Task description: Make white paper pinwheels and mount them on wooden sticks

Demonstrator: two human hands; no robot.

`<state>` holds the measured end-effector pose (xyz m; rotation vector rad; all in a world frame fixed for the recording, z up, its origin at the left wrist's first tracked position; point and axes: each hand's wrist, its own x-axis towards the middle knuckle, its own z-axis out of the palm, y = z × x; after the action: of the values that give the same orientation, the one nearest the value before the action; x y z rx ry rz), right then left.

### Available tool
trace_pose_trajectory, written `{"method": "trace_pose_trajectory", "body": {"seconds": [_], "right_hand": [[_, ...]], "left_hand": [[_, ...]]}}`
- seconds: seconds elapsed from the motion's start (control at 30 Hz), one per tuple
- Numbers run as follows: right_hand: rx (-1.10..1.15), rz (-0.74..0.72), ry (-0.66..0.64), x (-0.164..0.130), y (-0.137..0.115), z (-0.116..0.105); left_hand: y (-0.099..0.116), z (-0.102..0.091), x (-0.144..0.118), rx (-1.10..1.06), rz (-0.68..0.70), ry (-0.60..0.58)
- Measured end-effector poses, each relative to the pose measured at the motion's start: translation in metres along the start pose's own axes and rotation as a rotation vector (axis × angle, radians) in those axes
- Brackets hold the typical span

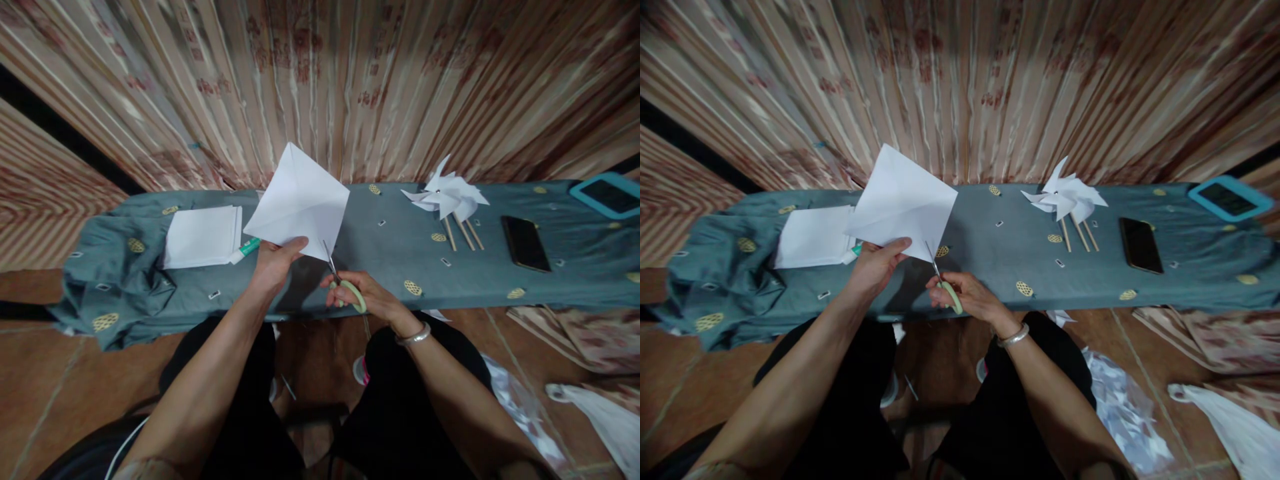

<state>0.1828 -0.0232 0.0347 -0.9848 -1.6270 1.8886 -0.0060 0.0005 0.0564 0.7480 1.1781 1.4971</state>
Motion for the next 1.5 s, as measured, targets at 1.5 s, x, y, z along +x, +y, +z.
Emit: {"method": "trace_pose_trajectory", "body": {"seconds": [1.5], "right_hand": [[0.093,0.04,0.053,0.0033,0.0033,0.0076]], "left_hand": [[-0.0008,-0.0051,0.0006,-0.064,-0.038,-0.021]]}}
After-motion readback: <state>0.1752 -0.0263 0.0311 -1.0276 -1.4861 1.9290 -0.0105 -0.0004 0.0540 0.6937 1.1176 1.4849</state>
